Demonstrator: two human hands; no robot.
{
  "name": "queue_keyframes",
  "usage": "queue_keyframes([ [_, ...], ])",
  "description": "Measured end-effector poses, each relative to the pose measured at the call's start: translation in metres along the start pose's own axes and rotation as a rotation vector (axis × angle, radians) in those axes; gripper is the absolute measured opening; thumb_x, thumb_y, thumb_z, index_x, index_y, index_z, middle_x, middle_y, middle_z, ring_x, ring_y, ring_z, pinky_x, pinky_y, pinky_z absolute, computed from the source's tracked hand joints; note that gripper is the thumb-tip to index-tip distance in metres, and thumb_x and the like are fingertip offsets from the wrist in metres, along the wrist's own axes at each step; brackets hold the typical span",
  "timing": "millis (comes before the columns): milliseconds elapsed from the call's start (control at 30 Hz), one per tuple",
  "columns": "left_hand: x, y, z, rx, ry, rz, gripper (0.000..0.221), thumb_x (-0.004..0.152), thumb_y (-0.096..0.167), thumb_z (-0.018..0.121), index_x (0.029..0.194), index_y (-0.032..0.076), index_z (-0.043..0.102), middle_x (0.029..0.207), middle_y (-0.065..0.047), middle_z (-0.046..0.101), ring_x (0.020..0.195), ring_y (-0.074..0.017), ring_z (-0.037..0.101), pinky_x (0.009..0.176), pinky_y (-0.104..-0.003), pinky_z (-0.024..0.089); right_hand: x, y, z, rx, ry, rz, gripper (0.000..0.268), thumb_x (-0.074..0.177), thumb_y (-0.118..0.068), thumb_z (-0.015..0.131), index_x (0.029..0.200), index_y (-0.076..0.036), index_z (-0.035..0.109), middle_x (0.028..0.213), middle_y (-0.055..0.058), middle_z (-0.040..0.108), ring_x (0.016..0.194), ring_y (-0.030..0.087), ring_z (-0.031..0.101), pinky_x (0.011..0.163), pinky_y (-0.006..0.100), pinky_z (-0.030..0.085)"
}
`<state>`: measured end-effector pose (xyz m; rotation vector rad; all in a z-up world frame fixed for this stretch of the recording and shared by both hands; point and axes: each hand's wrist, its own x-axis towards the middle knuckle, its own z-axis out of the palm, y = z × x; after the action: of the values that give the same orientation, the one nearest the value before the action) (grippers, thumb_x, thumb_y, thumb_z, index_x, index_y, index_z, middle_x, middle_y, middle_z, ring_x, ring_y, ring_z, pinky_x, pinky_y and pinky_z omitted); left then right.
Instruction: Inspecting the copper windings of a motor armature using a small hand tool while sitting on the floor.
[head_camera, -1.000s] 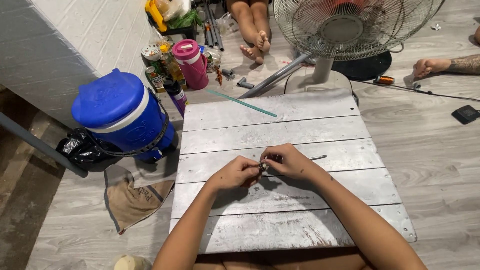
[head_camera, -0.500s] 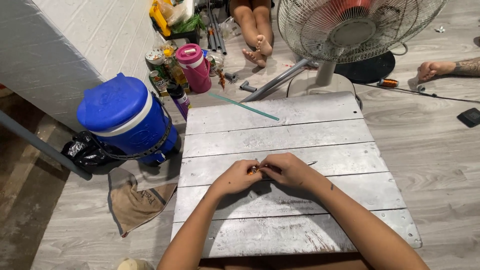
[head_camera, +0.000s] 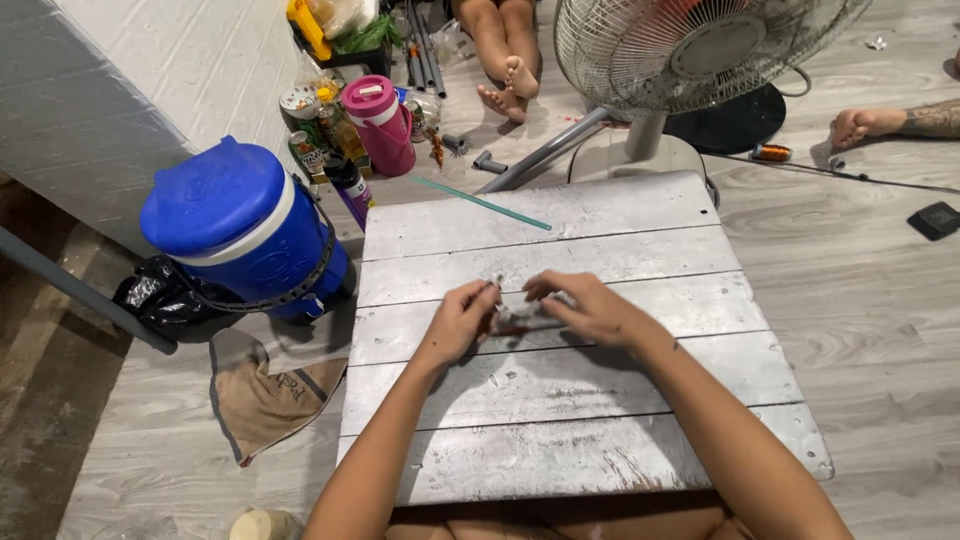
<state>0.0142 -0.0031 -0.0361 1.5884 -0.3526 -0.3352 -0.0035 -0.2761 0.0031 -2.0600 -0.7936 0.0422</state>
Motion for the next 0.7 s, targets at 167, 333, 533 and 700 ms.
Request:
queue_keyframes([
  [167,0.007,-0.001,-0.005,-0.256,0.165,0.073,0.037,0.12,0.038,0.054,0.102,0.006,0.062,0.065,-0.011,0.056,0.044,-0.0174,0.053,0.045,-0.028,0.042,0.001,0.007,-0.007,0.154,-0.064,0.112,0.06,0.106,-0.035,0.062,0.158,-0.006,0.061,0.131,0.022,0.083,0.122,0.038,0.077,0.11,0.056,0.056],
  [333,0.007,0.006,-0.02,-0.384,0.236,0.096,0.04,0.119,0.041,0.053,0.105,0.004,0.06,0.068,-0.011,0.053,0.044,-0.0164,0.052,0.045,-0.026,0.042,0.004,0.03,0.023,-0.189,0.004,0.058,0.061,0.096,-0.042,0.086,0.146,-0.01,0.072,0.113,0.009,0.083,0.117,0.032,0.075,0.113,0.051,0.051],
  [533,0.007,0.004,-0.008,-0.359,0.166,0.069,0.039,0.12,0.039,0.052,0.105,0.003,0.061,0.067,-0.011,0.053,0.044,-0.0172,0.053,0.044,-0.027,0.041,0.008,0.024,0.067,-0.617,-0.076,0.2,0.058,0.099,-0.067,0.073,0.14,-0.027,0.073,0.118,-0.006,0.069,0.12,0.02,0.063,0.114,0.05,0.041],
  [700,0.014,-0.008,-0.012,-0.315,0.198,0.063,0.042,0.119,0.041,0.055,0.104,0.003,0.064,0.066,-0.013,0.055,0.043,-0.0199,0.054,0.043,-0.029,0.042,0.009,0.024,0.054,-0.569,-0.032,0.181,0.026,0.102,-0.024,0.07,0.125,-0.014,0.079,0.105,0.005,0.073,0.103,0.027,0.073,0.099,0.045,0.053],
])
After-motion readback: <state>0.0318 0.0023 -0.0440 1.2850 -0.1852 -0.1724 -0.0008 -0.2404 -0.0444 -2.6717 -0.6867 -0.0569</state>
